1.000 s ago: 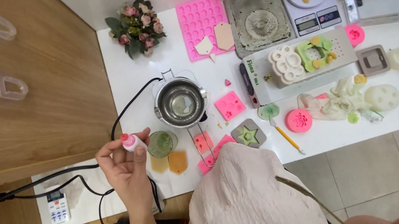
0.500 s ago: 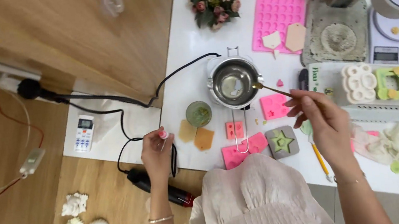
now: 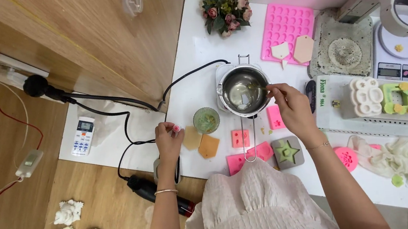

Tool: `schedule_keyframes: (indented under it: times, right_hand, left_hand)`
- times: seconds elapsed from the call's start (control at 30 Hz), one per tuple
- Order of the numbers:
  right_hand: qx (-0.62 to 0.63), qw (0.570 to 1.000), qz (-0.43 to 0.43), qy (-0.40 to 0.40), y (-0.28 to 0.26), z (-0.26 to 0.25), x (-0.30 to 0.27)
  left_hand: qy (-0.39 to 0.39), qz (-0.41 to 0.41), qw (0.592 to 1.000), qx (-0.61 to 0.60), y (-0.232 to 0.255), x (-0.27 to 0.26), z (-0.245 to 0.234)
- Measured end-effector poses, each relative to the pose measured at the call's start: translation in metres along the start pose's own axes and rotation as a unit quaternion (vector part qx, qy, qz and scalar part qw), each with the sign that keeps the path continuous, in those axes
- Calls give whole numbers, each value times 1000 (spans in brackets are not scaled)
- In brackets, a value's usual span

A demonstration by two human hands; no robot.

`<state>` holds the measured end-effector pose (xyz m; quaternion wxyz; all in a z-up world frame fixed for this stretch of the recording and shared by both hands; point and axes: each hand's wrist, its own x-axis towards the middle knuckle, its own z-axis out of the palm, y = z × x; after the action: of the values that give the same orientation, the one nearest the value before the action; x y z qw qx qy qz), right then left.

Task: Mixing liquid wax with colored dyes and pouring it into silicone molds using a spoon.

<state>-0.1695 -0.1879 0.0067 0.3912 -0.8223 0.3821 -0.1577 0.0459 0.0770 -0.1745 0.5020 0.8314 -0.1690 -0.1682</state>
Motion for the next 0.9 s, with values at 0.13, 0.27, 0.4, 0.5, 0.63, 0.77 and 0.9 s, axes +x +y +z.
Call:
schedule_keyframes:
  times: [0.13,0.27,0.4,0.5,0.63,0.77,0.9]
  right_hand:
    - [14,998,-53,-24,9,2,-3]
    - [-22,999,-1,-33,3,3,0]
    - [-14,1000,-19,-19,13,7,-2]
    - [-25,999,-18,-6,11,9,4]
    - [-26,999,-45,-2,15,15,5]
    - [-31,999,-17,2,7,15,8]
    - [41,998,-20,-31,20,22,9]
  left_hand:
    - [-9,0,1000,0,-6,1,4]
    - [-23,-10,1000,-13,-2,0,2]
    - [-47,-49,998,4,28,-14,-15]
    - [-38,-42,998,22,67,-35,-34]
    - [-9,-4,1000,21,118,-61,-49]
    - [8,57,998,-7,155,-81,-52]
    - [2,110,994,-24,171,-94,-42]
